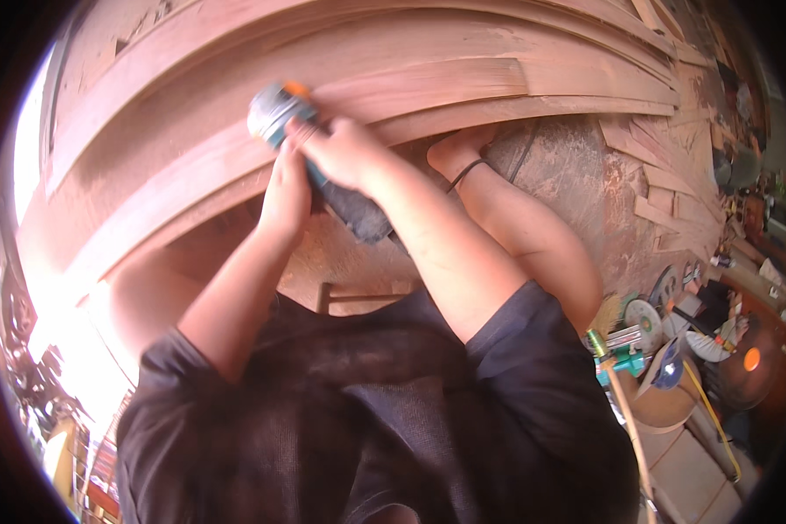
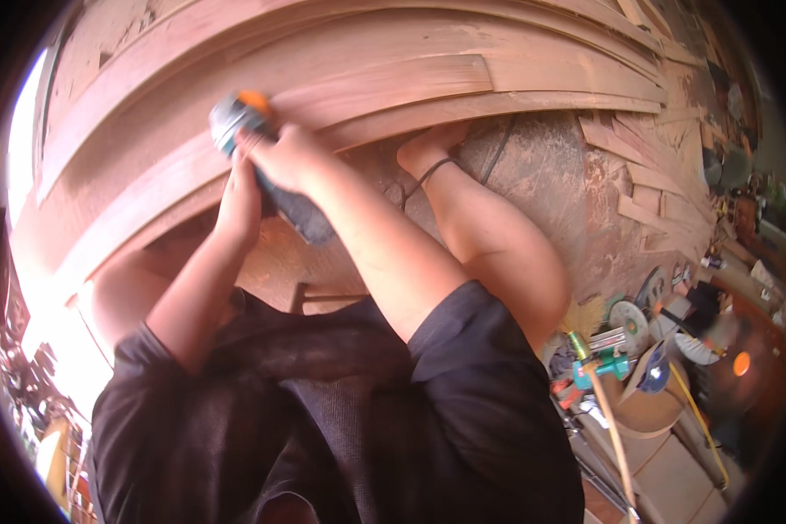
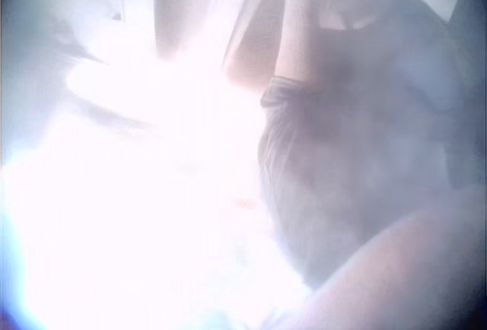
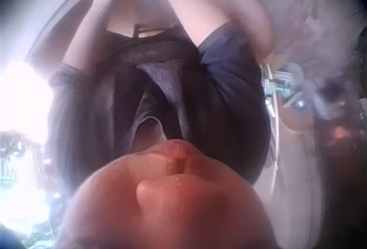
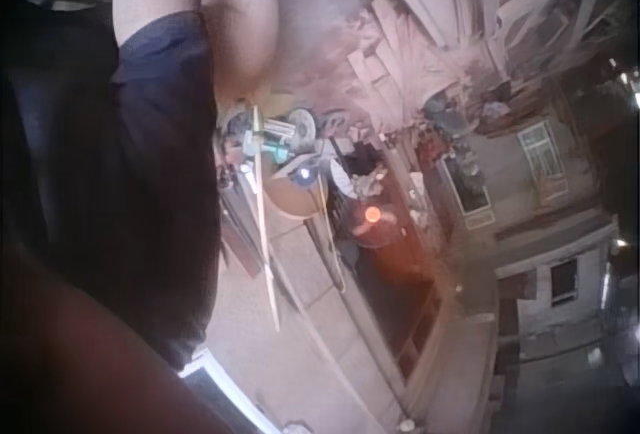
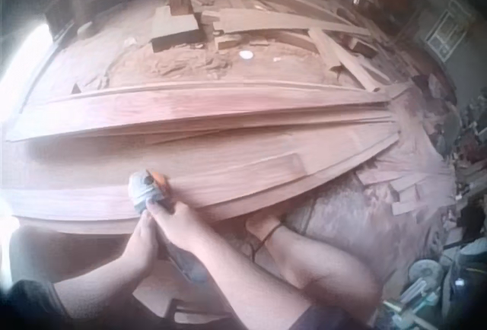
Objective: The person uses an angle grinder with a sanding disc to smooth the surface of a curved wooden plank. They hold the plank steady with one hand while operating the tool with the other, moving along the length of the wood.
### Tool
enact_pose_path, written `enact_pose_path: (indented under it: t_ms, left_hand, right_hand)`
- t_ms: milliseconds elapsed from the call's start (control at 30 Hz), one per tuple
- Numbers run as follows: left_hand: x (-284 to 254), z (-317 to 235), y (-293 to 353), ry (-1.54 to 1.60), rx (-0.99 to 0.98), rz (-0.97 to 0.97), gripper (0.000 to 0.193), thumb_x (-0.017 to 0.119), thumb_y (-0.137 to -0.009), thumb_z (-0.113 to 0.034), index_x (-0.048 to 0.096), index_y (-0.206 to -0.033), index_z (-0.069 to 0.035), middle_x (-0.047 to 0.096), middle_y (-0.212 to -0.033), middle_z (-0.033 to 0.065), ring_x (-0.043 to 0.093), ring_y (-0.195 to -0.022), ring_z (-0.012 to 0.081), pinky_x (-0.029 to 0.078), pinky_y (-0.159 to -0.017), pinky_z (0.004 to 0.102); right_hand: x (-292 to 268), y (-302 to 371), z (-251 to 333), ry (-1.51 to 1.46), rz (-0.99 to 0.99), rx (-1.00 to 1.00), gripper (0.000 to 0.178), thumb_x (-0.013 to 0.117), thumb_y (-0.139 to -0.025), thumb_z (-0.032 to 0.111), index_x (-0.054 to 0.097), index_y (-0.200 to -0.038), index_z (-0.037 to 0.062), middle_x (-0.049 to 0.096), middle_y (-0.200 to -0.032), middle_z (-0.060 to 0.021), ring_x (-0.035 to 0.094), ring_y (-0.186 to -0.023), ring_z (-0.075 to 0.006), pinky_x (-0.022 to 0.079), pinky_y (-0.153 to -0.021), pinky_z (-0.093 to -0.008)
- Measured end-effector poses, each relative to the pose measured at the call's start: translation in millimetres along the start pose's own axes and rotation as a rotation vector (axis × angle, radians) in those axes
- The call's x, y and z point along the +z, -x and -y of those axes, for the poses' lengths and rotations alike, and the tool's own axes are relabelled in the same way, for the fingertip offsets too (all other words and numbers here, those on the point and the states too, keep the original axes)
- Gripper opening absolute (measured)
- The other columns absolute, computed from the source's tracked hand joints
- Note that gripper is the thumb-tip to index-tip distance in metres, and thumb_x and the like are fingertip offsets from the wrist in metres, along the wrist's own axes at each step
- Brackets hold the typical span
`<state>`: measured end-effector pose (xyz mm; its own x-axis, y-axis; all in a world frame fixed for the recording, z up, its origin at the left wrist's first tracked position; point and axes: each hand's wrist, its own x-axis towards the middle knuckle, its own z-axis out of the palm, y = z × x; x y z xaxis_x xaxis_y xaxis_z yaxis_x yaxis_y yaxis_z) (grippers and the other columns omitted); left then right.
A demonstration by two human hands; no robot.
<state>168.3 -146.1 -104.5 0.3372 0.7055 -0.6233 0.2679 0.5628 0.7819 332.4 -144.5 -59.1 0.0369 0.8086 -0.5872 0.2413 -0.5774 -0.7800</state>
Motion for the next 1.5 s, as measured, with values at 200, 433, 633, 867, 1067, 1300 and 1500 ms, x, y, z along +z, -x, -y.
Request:
enact_pose_path:
  t_ms: [200, 433, 633, 867, 1067, 1300, 1500]
  left_hand:
    - [49.6, 2.2, 27.1, 0.322, -0.055, -0.194, 0.086, 0.022, -0.108, -0.076, 0.035, -0.163, -0.011, 0.057, -0.15, 0.0164, 0.065, -0.129, 0.0343, 0.062, -0.097, 0.0524]
    - [196.1, -30.9, -79.4, -0.041, 0.165, 0.19, 0.076, 0.035, -0.111, -0.063, 0.044, -0.149, 0.001, 0.07, -0.117, 0.0253, 0.077, -0.095, 0.0331, 0.068, -0.067, 0.0415]
    - [314.5, -98.3, -112.5, -0.346, 0.131, 0.34, 0.098, 0.038, -0.106, -0.073, 0.053, -0.133, 0.02, 0.067, -0.128, 0.039, 0.07, -0.12, 0.0476, 0.061, -0.095, 0.0479]
    - [288.3, -74.8, -139.6, -0.461, 0.248, 0.207, 0.096, 0.037, -0.106, -0.072, 0.052, -0.136, 0.018, 0.067, -0.128, 0.0364, 0.069, -0.122, 0.0452, 0.058, -0.099, 0.0466]
    - [187.6, -33.9, -67.1, -0.002, 0.129, 0.07, 0.08, 0.023, -0.112, -0.068, 0.037, -0.16, -0.006, 0.067, -0.129, 0.0168, 0.073, -0.106, 0.0245, 0.066, -0.076, 0.0373]
    - [240.0, -65.4, -63.8, -0.003, 0.094, 0.123, 0.085, 0.029, -0.111, -0.067, 0.045, -0.146, 0.009, 0.064, -0.132, 0.0311, 0.072, -0.116, 0.0367, 0.065, -0.087, 0.0412]
    - [330.4, -98.7, -126.3, -0.254, 0.1, 0.335, 0.096, 0.037, -0.107, -0.072, 0.046, -0.142, 0.017, 0.066, -0.127, 0.0325, 0.075, -0.107, 0.0422, 0.07, -0.065, 0.0445]
  right_hand:
    - [-23.0, 0.2, 0.2, 0.167, 0.164, -0.047, 0.105, 0.061, -0.094, 0.08, 0.062, -0.135, -0.0173, 0.069, -0.127, -0.0374, 0.071, -0.119, -0.0426, 0.055, -0.103, -0.0424]
    - [-175.8, 14.3, -97.0, -0.02, -0.313, 0.094, 0.086, 0.058, -0.101, 0.073, 0.07, -0.123, -0.0096, 0.077, -0.109, -0.0221, 0.074, -0.099, -0.0272, 0.059, -0.087, -0.0378]
    - [-278.3, 30.7, -152.3, -0.407, -0.616, 0.172, 0.094, 0.057, -0.1, 0.076, 0.067, -0.131, -0.0126, 0.074, -0.119, -0.0223, 0.07, -0.111, -0.027, 0.055, -0.095, -0.039]
    - [-254.7, 20.3, -125.4, -0.507, -0.514, 0.102, 0.09, 0.061, -0.099, 0.074, 0.068, -0.13, -0.0107, 0.075, -0.115, -0.0197, 0.072, -0.104, -0.0265, 0.057, -0.091, -0.0376]
    - [-171.7, 1.6, -81.1, -0.052, -0.146, 0.025, 0.098, 0.06, -0.097, 0.077, 0.066, -0.127, -0.0163, 0.073, -0.118, -0.0299, 0.073, -0.11, -0.0333, 0.058, -0.094, -0.0405]
    - [-223.3, -2.8, -107.0, 0.031, -0.197, 0.036, 0.088, 0.058, -0.101, 0.073, 0.068, -0.124, -0.0113, 0.076, -0.106, -0.021, 0.074, -0.095, -0.0248, 0.06, -0.083, -0.0353]
    - [-304.4, 24.9, -145.1, -0.345, -0.492, 0.13, 0.092, 0.057, -0.099, 0.076, 0.067, -0.13, -0.0105, 0.074, -0.117, -0.0204, 0.071, -0.106, -0.0263, 0.057, -0.092, -0.0388]
